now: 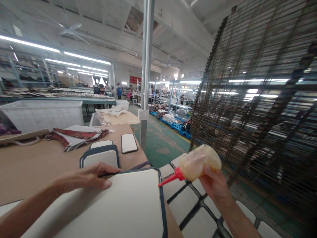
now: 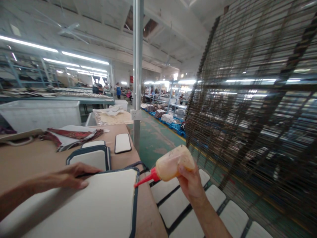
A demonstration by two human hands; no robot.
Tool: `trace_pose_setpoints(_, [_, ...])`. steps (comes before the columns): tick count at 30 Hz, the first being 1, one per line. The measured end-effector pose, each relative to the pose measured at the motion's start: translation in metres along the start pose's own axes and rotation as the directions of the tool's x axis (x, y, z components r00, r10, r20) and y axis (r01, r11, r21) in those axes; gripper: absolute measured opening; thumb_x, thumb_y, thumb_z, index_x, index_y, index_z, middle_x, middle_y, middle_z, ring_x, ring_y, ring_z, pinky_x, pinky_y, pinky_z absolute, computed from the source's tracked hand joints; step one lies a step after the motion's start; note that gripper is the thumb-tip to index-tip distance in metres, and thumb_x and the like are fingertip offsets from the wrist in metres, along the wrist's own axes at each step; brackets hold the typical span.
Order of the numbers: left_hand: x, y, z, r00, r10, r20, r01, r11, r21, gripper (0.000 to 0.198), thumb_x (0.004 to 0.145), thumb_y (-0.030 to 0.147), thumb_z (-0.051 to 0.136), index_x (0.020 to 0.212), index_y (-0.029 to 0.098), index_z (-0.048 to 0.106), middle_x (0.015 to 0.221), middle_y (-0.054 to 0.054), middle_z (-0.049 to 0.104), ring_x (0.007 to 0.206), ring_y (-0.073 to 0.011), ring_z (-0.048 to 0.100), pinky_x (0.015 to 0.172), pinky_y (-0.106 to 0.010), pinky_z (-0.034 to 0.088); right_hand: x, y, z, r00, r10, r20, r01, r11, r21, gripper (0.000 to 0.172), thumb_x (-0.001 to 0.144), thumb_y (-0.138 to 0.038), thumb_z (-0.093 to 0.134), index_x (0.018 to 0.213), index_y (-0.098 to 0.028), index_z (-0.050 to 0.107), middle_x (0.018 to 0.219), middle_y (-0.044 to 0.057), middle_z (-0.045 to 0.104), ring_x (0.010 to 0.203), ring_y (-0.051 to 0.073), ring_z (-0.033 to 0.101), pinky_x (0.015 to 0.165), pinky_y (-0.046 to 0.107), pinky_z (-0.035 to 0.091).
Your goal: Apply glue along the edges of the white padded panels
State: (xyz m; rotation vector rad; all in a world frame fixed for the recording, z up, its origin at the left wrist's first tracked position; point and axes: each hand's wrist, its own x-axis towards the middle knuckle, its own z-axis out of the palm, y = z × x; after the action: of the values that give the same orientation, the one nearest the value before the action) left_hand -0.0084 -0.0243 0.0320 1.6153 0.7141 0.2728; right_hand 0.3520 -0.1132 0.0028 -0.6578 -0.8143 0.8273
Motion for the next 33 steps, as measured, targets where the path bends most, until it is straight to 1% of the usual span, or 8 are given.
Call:
trace_pose_setpoints(4, [-0.004,0.006,0.000,0.999,-0.025,-0.027,0.025,1.000,-0.003,0.049,0.070,0.034,0.070,0.117,0.019,0.069,0.105,-0.002,0.074,0.103,-0.0321,0.065,0.090,-0.033,0.050,-0.003,-0.003,0.000,0.999,-0.017,0.037,0.018,1.000,-0.025,0.046,0.052,-0.035,0.088,0.095,-0.026,0.073,0.078,0.004,0.074,0.070,0.026,0.068,0.078,0.046,0.058])
trace_pose_setpoints(8, [-0.004,0.000,0.000,0.986,-0.050,-0.159,0.037,0.996,-0.080,0.047,0.063,0.029,0.075,0.109,0.018,0.073,0.102,-0.002,0.075,0.098,-0.0291,0.067,0.082,-0.028,0.053,-0.007,-0.008,0.006,0.990,-0.002,0.140,0.007,0.999,-0.035,0.049,0.057,-0.040,0.085,0.102,-0.026,0.071,0.086,0.007,0.074,0.087,0.032,0.069,0.093,0.054,0.049])
trace_pose_setpoints(11, [-0.003,-0.008,0.000,0.988,-0.053,-0.145,0.039,0.994,-0.100,0.050,0.062,0.031,0.074,0.110,0.016,0.073,0.098,-0.004,0.075,0.092,-0.0293,0.069,0.077,-0.029,0.055,-0.010,-0.013,0.011,0.975,0.016,0.222,-0.011,1.000,-0.025,0.049,0.060,-0.040,0.083,0.106,-0.027,0.070,0.090,0.008,0.074,0.096,0.034,0.067,0.098,0.056,0.044])
trace_pose_setpoints(14, [-0.002,-0.012,-0.001,0.986,-0.051,-0.160,0.035,0.994,-0.102,0.050,0.062,0.033,0.073,0.109,0.016,0.073,0.098,-0.004,0.076,0.092,-0.0286,0.069,0.076,-0.028,0.054,-0.012,-0.015,0.013,0.967,0.025,0.255,-0.025,1.000,-0.001,0.046,0.061,-0.037,0.083,0.105,-0.029,0.070,0.091,0.006,0.075,0.096,0.033,0.067,0.102,0.055,0.041])
trace_pose_setpoints(16, [-0.002,-0.013,-0.002,0.987,-0.060,-0.150,0.043,0.993,-0.113,0.050,0.062,0.033,0.072,0.110,0.016,0.072,0.100,-0.004,0.075,0.094,-0.0282,0.068,0.077,-0.027,0.054,-0.013,-0.015,0.013,0.964,0.033,0.265,-0.038,0.999,0.013,0.046,0.061,-0.036,0.083,0.105,-0.030,0.070,0.092,0.006,0.075,0.096,0.033,0.068,0.104,0.054,0.040])
trace_pose_setpoints(21, [-0.004,-0.008,-0.004,0.996,-0.083,-0.042,0.078,0.992,-0.097,0.056,0.065,0.036,0.070,0.118,0.015,0.068,0.103,-0.005,0.075,0.094,-0.0288,0.068,0.081,-0.030,0.053,-0.015,-0.014,0.011,0.962,0.062,0.264,-0.063,0.998,-0.006,0.051,0.060,-0.039,0.084,0.108,-0.029,0.068,0.093,0.006,0.074,0.099,0.033,0.067,0.104,0.053,0.039])
trace_pose_setpoints(25, [-0.007,-0.006,-0.007,0.995,-0.093,-0.031,0.089,0.991,-0.096,0.053,0.067,0.034,0.069,0.117,0.016,0.068,0.106,-0.004,0.074,0.098,-0.0279,0.067,0.083,-0.029,0.052,-0.017,-0.015,0.010,0.959,0.091,0.269,-0.081,0.996,-0.047,0.056,0.059,-0.042,0.083,0.111,-0.028,0.066,0.097,0.008,0.074,0.103,0.034,0.064,0.103,0.053,0.040])
trace_pose_setpoints(33, [-0.008,-0.014,-0.006,0.990,-0.128,-0.054,0.120,0.984,-0.134,0.052,0.068,0.034,0.067,0.115,0.014,0.069,0.099,-0.007,0.075,0.091,-0.0315,0.069,0.076,-0.033,0.055,-0.022,-0.012,0.007,0.968,0.134,0.210,-0.125,0.991,-0.056,0.062,0.056,-0.043,0.083,0.114,-0.027,0.064,0.099,0.010,0.072,0.103,0.037,0.063,0.098,0.058,0.043])
